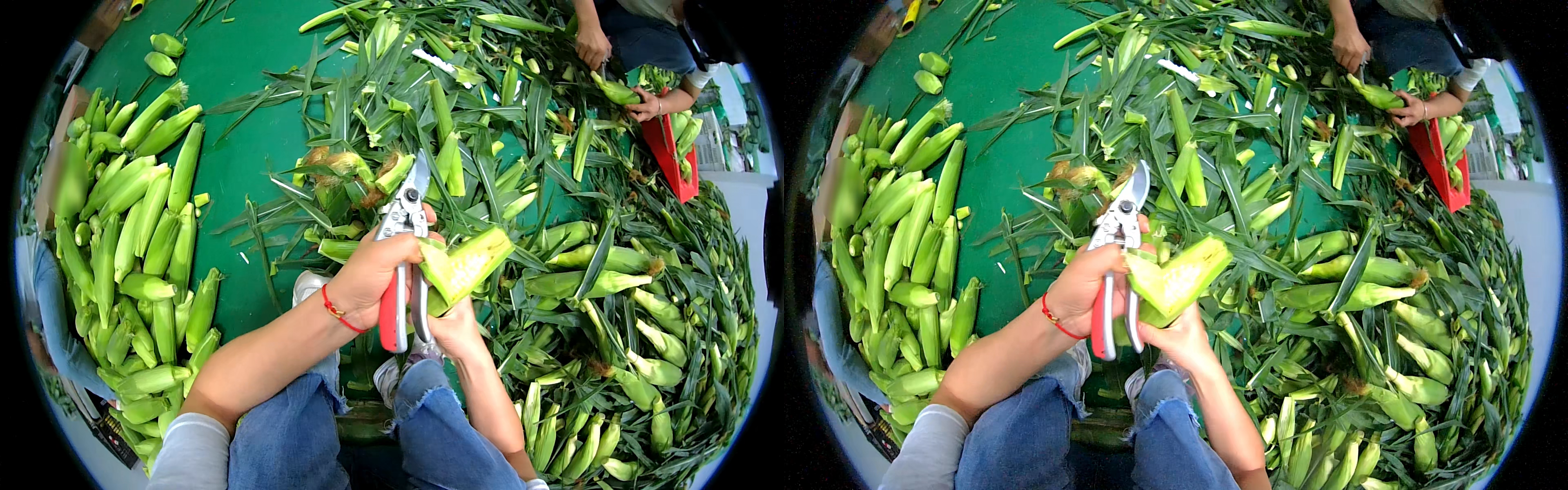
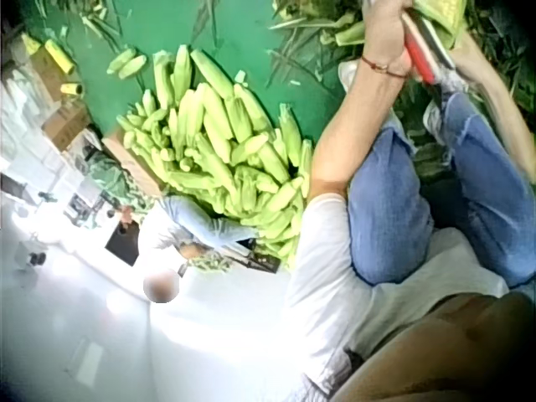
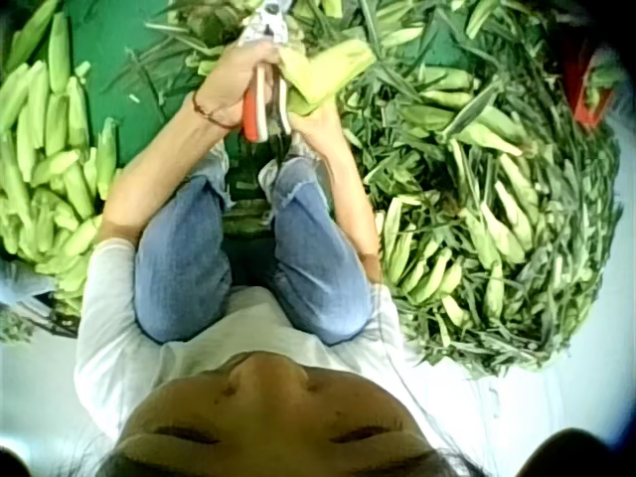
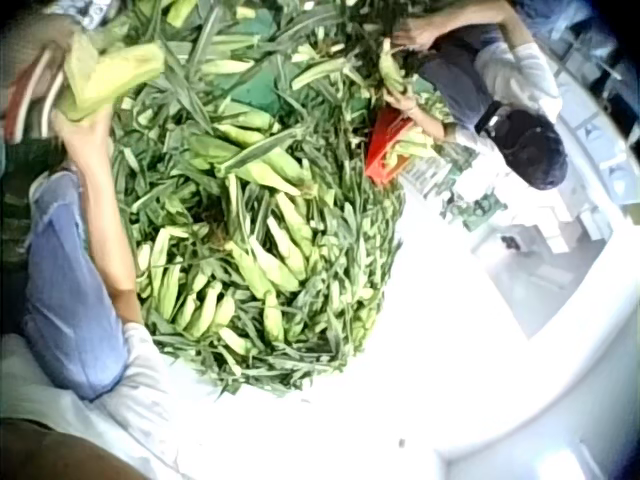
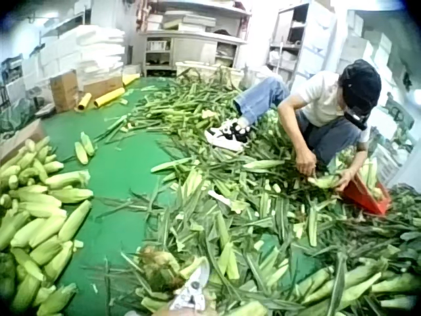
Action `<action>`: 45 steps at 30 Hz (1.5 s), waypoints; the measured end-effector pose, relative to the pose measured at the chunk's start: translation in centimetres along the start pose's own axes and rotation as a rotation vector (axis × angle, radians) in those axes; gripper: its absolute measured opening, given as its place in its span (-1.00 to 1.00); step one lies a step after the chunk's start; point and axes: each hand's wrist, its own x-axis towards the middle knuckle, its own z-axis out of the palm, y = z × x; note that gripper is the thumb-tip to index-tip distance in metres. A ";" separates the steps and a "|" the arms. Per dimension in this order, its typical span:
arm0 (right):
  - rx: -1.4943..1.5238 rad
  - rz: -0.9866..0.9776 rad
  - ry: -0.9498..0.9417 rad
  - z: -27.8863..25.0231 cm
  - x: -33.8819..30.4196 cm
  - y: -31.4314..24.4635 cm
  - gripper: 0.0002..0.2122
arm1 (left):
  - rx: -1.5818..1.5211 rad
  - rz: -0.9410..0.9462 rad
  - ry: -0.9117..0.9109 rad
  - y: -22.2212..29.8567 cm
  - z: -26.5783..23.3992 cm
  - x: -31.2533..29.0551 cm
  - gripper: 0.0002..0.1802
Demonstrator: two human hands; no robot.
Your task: The person uses shears to trim the ends off corn cobs and remove loose outer husks, then places the trimmed cobs onto a pile on the floor.
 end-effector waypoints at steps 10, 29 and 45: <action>-0.340 -0.107 0.163 -0.2 0.6 -0.3 -0.25 | 0.652 0.281 -0.162 1.6 -0.3 -0.5 -0.52; 0.305 0.032 0.528 -11.7 -7.2 3.1 -0.57 | 2.548 -0.426 0.935 4.0 -23.5 -52.3 -0.73; -2.359 -0.185 0.411 -25.1 -3.4 -5.3 -0.67 | 2.584 0.205 0.588 13.0 -18.0 -34.8 -0.27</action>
